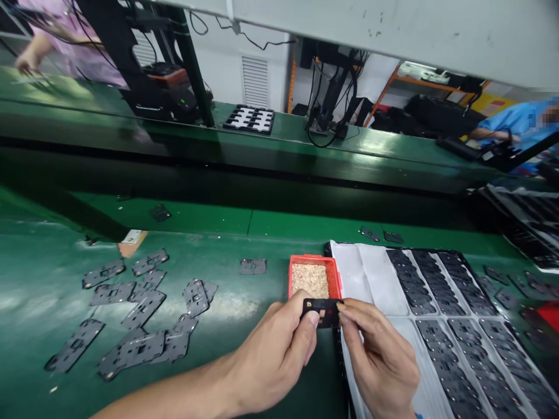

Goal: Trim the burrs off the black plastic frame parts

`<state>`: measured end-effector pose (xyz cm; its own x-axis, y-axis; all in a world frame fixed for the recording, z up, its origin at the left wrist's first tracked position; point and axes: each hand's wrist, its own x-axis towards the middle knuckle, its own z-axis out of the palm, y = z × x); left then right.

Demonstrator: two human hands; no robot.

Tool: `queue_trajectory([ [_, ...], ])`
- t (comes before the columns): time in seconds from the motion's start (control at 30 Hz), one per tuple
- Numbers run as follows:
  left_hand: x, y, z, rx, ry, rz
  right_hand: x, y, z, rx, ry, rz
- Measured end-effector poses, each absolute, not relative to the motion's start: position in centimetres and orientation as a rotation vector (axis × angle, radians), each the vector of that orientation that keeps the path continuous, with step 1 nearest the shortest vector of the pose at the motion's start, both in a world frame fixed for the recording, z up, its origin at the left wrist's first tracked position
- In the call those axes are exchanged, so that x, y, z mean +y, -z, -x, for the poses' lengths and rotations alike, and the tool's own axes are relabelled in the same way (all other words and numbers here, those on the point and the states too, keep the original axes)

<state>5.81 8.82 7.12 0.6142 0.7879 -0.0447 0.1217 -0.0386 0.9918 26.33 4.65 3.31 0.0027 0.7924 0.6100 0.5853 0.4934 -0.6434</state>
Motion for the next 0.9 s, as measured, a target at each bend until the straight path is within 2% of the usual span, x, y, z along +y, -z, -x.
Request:
queue_trajectory([
  [0.5,8.8,-6.4,-6.6,0.834,-0.659,-1.522,4.8,-2.9,-26.7,-1.715,-0.362,1.219],
  [0.67,9.5,-6.1,-6.5,0.876,-0.636,-1.523,4.9,-3.0,-27.3,-1.565,-0.616,1.283],
  [0.9,10.2,-5.2,-6.5,0.908,-0.713,-1.500,6.6,-3.3,-27.5,-1.364,-0.639,1.392],
])
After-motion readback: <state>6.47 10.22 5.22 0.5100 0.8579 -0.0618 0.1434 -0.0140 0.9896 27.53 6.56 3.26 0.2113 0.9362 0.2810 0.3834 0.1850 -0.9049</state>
